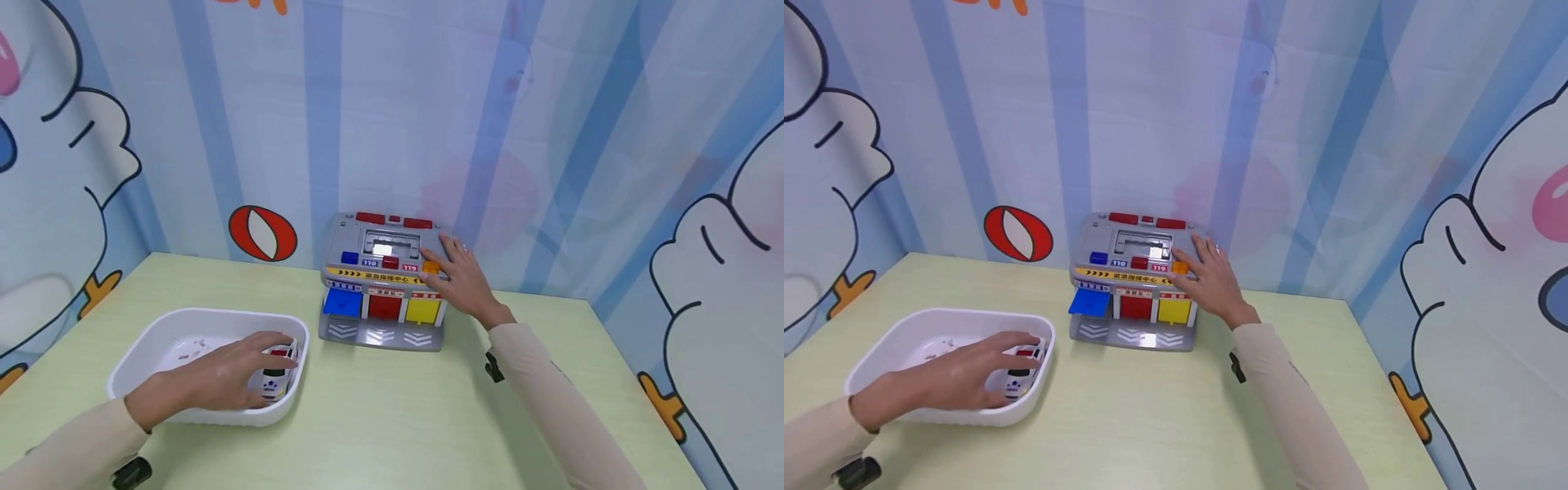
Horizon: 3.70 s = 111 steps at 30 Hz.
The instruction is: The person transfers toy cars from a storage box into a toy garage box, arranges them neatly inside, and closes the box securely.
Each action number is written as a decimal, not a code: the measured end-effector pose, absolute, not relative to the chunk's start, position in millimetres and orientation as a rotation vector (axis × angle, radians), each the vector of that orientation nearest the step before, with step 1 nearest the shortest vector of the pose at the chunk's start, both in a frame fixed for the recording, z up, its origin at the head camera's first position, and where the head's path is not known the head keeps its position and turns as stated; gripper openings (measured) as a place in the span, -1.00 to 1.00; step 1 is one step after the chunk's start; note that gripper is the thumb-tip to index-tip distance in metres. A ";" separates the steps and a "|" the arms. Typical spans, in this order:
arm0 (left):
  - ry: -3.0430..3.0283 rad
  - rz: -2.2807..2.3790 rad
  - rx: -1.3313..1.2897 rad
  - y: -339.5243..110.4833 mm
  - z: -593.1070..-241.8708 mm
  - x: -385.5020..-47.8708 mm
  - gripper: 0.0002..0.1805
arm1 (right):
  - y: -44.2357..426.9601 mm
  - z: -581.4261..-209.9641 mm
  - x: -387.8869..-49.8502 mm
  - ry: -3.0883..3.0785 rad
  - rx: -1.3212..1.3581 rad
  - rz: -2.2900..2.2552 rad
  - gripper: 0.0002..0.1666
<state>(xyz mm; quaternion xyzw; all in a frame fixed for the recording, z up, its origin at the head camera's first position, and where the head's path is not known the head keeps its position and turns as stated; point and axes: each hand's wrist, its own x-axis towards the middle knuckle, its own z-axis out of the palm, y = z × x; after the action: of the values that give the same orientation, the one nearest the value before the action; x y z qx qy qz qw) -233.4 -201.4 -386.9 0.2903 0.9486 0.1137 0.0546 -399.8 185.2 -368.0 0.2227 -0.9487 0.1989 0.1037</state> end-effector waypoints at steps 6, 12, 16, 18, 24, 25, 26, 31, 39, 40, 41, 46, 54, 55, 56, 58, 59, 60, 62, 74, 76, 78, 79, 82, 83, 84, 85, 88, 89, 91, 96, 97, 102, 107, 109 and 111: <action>2.838 0.316 0.895 -199.4 -388.5 -239.5 -0.43 | 185.6 -368.7 -400.4 -2.789 0.663 0.601 -0.25; 2.810 0.287 0.898 -197.8 -393.5 -246.5 -0.44 | 185.1 -370.1 -402.7 -2.782 0.671 0.583 -0.25; 2.798 0.295 0.863 -197.5 -398.5 -250.6 -0.42 | 184.8 -369.6 -402.6 -2.782 0.673 0.581 -0.25; 2.796 0.305 0.867 -197.5 -400.1 -251.6 -0.42 | 184.7 -369.1 -402.1 -2.780 0.677 0.585 -0.25; 2.805 0.317 0.881 -198.5 -401.9 -251.2 -0.43 | 184.7 -368.0 -400.9 -2.778 0.677 0.582 -0.24; 2.808 0.317 0.884 -198.9 -402.1 -250.9 -0.43 | 184.9 -368.0 -400.8 -2.780 0.673 0.583 -0.25; 2.811 0.318 0.880 -199.4 -402.3 -250.5 -0.43 | 185.1 -367.9 -400.7 -2.783 0.669 0.585 -0.25; 2.823 0.343 0.849 -201.9 -405.3 -249.2 -0.40 | 186.1 -369.3 -401.0 -2.793 0.652 0.595 -0.25; 2.823 0.372 0.832 -204.7 -408.8 -249.0 -0.37 | 186.9 -371.7 -401.1 -2.780 0.654 0.611 -0.25; 2.820 0.370 0.834 -204.7 -408.5 -249.2 -0.36 | 186.9 -371.9 -401.3 -2.779 0.653 0.609 -0.25; 2.817 0.364 0.834 -204.7 -408.3 -249.6 -0.36 | 187.0 -372.0 -401.4 -2.779 0.651 0.608 -0.25; 2.810 0.339 0.860 -203.8 -406.7 -253.0 -0.37 | 186.7 -372.5 -401.6 -2.775 0.650 0.605 -0.25; 2.803 0.313 0.932 -202.8 -403.4 -253.6 -0.47 | 186.1 -373.1 -402.0 -2.771 0.646 0.603 -0.25; 2.804 0.309 0.936 -202.7 -403.2 -253.4 -0.47 | 186.1 -373.0 -402.0 -2.770 0.645 0.605 -0.25; 2.802 0.307 0.942 -202.6 -402.9 -253.4 -0.48 | 186.0 -372.9 -401.9 -2.771 0.644 0.606 -0.25; 2.803 0.300 0.947 -201.9 -402.3 -253.5 -0.50 | 185.9 -372.6 -401.5 -2.772 0.640 0.610 -0.25; 2.803 0.294 0.952 -201.6 -402.2 -253.7 -0.51 | 185.9 -372.4 -401.3 -2.773 0.637 0.610 -0.25; 2.802 0.289 0.958 -201.2 -401.9 -253.7 -0.52 | 185.8 -372.3 -401.2 -2.774 0.637 0.609 -0.25; 2.798 0.281 0.958 -200.3 -401.7 -253.7 -0.55 | 185.8 -372.2 -400.9 -2.772 0.637 0.614 -0.25; 2.862 0.239 1.055 -204.8 -389.2 -247.0 -0.66 | 185.5 -373.4 -401.2 -2.769 0.639 0.616 -0.26; 2.866 0.252 1.039 -205.8 -382.6 -246.2 -0.66 | 185.4 -373.0 -400.9 -2.769 0.636 0.617 -0.25; 2.868 0.259 1.026 -205.9 -375.3 -246.5 -0.64 | 185.2 -372.8 -400.5 -2.770 0.634 0.619 -0.25; 2.871 0.259 1.013 -205.6 -371.6 -246.3 -0.63 | 184.9 -372.7 -400.4 -2.770 0.634 0.618 -0.25; 2.894 0.250 1.021 -202.7 -361.1 -245.7 -0.61 | 184.3 -373.0 -400.3 -2.767 0.635 0.619 -0.25; 2.903 0.246 1.029 -200.9 -358.1 -245.4 -0.61 | 184.2 -373.3 -400.2 -2.767 0.634 0.618 -0.25; 2.910 0.243 1.042 -198.7 -355.1 -244.9 -0.61 | 184.2 -373.5 -400.2 -2.766 0.635 0.619 -0.25; 2.915 0.241 1.039 -195.9 -352.3 -244.1 -0.62 | 184.2 -373.7 -400.2 -2.767 0.635 0.618 -0.26; 2.908 0.240 1.031 -185.3 -344.9 -241.4 -0.62 | 184.3 -373.7 -400.1 -2.768 0.633 0.616 -0.26; 2.901 0.241 1.023 -181.1 -342.7 -240.1 -0.62 | 184.4 -373.6 -400.1 -2.768 0.633 0.617 -0.26; 2.879 0.249 1.002 -172.2 -339.2 -237.5 -0.61 | 184.5 -373.0 -400.0 -2.766 0.635 0.623 -0.26; 2.835 0.262 1.037 -151.5 -337.2 -232.8 -0.57 | 184.8 -373.3 -400.7 -2.766 0.639 0.634 -0.27; 2.831 0.261 1.051 -148.0 -337.4 -232.7 -0.56 | 184.6 -373.5 -401.0 -2.766 0.640 0.631 -0.28; 2.828 0.238 1.084 -134.3 -341.7 -235.3 -0.53 | 184.0 -373.0 -400.8 -2.764 0.646 0.631 -0.29; 2.849 0.159 1.138 -124.2 -347.5 -238.1 -0.49 | 183.7 -371.7 -399.9 -2.761 0.645 0.632 -0.28; 2.856 0.124 1.151 -119.7 -349.8 -238.6 -0.47 | 183.6 -371.6 -399.8 -2.758 0.642 0.629 -0.27; 2.859 0.081 1.166 -115.6 -352.1 -239.6 -0.46 | 183.4 -371.8 -399.8 -2.758 0.639 0.629 -0.27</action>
<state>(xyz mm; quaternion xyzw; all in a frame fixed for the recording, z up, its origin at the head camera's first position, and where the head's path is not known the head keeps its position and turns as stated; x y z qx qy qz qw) -239.6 -115.6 -352.1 0.3773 0.9253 0.0261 0.0264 -399.8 183.4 -371.8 0.2188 -0.9440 0.2153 0.1205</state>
